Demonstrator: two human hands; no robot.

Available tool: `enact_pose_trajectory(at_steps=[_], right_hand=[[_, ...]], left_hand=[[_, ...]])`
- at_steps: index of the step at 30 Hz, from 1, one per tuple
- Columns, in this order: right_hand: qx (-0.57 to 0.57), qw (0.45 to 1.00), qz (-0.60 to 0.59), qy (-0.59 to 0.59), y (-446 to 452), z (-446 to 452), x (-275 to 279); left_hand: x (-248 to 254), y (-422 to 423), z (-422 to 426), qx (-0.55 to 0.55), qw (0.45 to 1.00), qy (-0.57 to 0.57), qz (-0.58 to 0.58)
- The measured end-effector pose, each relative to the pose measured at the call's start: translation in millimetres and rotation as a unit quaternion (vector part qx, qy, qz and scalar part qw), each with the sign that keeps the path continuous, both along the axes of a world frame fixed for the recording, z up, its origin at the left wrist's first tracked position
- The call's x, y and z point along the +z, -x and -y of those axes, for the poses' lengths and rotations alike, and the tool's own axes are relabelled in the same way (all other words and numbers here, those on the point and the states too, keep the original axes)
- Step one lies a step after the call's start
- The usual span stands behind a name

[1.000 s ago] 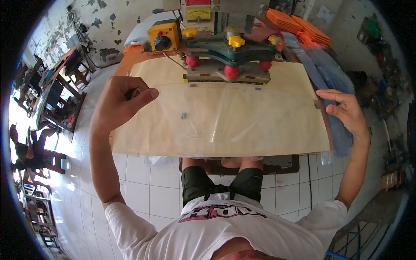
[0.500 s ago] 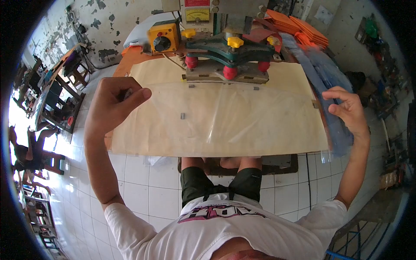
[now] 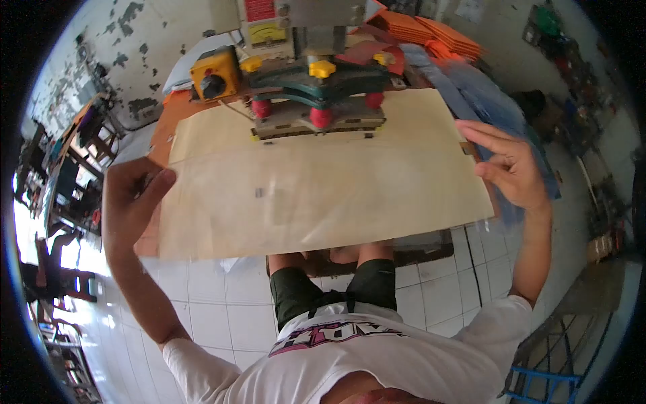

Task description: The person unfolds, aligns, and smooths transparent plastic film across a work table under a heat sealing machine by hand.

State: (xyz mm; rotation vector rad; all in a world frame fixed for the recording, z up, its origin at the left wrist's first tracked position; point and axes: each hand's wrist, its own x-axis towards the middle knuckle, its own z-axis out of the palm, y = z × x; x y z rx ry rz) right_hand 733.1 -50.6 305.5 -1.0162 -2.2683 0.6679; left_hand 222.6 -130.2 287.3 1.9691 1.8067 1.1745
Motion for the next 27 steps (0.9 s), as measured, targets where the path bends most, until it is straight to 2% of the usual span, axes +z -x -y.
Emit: enact_pose_trajectory(at_steps=[5,6,9,12,15,17,18,21,23,27], right_hand=[[-0.008,0.999,0.018,-0.032,14,19,-4],[-0.008,0.999,0.016,-0.037,16,20,-5],[0.03,0.993,0.013,-0.111,21,21,-7],[0.039,0.994,-0.005,-0.102,23,25,-7],[0.065,0.996,-0.027,-0.056,25,29,-8],[0.078,0.99,-0.102,0.051,27,32,-8],[0.077,0.99,-0.102,0.052,28,31,-11],[0.118,0.966,-0.206,0.102,29,29,-17],[0.108,0.949,-0.239,0.176,28,31,-14],[0.097,0.943,-0.247,0.199,25,29,-14]], left_hand=[[-18,34,0,0.008,0.998,-0.052,0.017],[-13,40,2,-0.004,1.0,-0.015,0.016],[-16,41,5,0.006,0.999,-0.034,0.02],[-16,39,7,0.02,0.999,-0.036,0.029],[-17,43,8,0.019,0.999,-0.034,0.03],[-19,43,8,0.015,0.998,-0.035,0.04],[-20,42,7,0.018,0.998,-0.046,0.041],[-17,43,7,0.016,0.998,-0.039,0.039],[-16,43,6,0.011,0.999,-0.021,0.035],[-20,41,4,0.02,0.998,-0.034,0.048]])
